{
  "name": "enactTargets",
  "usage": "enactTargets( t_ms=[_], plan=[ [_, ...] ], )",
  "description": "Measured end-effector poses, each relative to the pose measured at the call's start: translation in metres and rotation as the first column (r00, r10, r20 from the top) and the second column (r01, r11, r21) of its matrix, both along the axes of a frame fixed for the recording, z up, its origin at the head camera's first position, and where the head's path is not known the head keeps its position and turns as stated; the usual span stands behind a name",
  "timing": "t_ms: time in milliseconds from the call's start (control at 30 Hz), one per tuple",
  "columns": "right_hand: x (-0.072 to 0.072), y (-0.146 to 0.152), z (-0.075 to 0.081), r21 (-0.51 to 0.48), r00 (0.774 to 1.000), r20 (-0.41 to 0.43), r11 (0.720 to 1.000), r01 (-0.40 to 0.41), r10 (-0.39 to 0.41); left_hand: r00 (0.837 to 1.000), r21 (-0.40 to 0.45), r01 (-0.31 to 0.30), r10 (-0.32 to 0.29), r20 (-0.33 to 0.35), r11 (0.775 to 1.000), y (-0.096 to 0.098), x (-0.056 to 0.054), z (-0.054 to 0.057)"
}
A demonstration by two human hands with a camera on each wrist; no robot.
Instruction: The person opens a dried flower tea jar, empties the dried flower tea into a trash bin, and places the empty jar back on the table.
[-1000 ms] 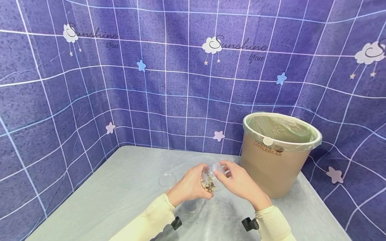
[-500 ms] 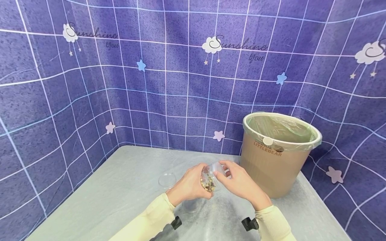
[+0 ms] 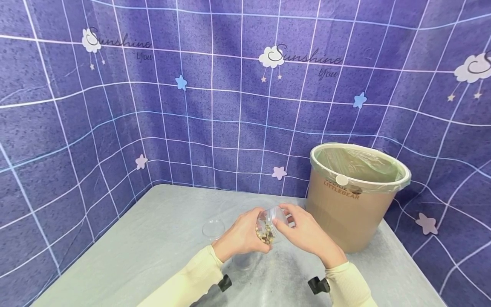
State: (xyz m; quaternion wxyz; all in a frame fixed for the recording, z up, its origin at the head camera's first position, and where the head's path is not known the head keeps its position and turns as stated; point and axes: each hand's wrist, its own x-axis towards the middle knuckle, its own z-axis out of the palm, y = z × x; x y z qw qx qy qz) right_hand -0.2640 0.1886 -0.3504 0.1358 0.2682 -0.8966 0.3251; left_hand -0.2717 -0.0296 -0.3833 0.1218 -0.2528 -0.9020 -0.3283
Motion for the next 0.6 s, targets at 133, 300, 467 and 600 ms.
enactTargets(
  t_ms=[133, 300, 467, 600],
  plan=[
    [0.0002, -0.0001, 0.0000, -0.008, 1.000, -0.018, 1.000, -0.006, 0.006, 1.000, 0.000, 0.001, -0.001, -0.005, 1.000, 0.0003, -0.0003, 0.0005],
    [-0.0002, 0.0006, -0.0006, -0.015, 1.000, -0.026, 1.000, -0.017, 0.016, 1.000, 0.002, 0.004, -0.004, -0.016, 1.000, 0.0008, -0.0010, 0.0006],
    [-0.0002, 0.0007, -0.0015, -0.014, 0.999, -0.034, 0.999, -0.031, 0.030, 1.000, 0.004, 0.006, -0.006, -0.023, 1.000, 0.0005, -0.0015, -0.0008],
    [0.0002, 0.0005, -0.0014, -0.010, 0.999, -0.036, 0.999, -0.041, 0.041, 1.000, 0.004, 0.002, -0.002, -0.019, 1.000, 0.0004, -0.0014, -0.0013]
  ],
)
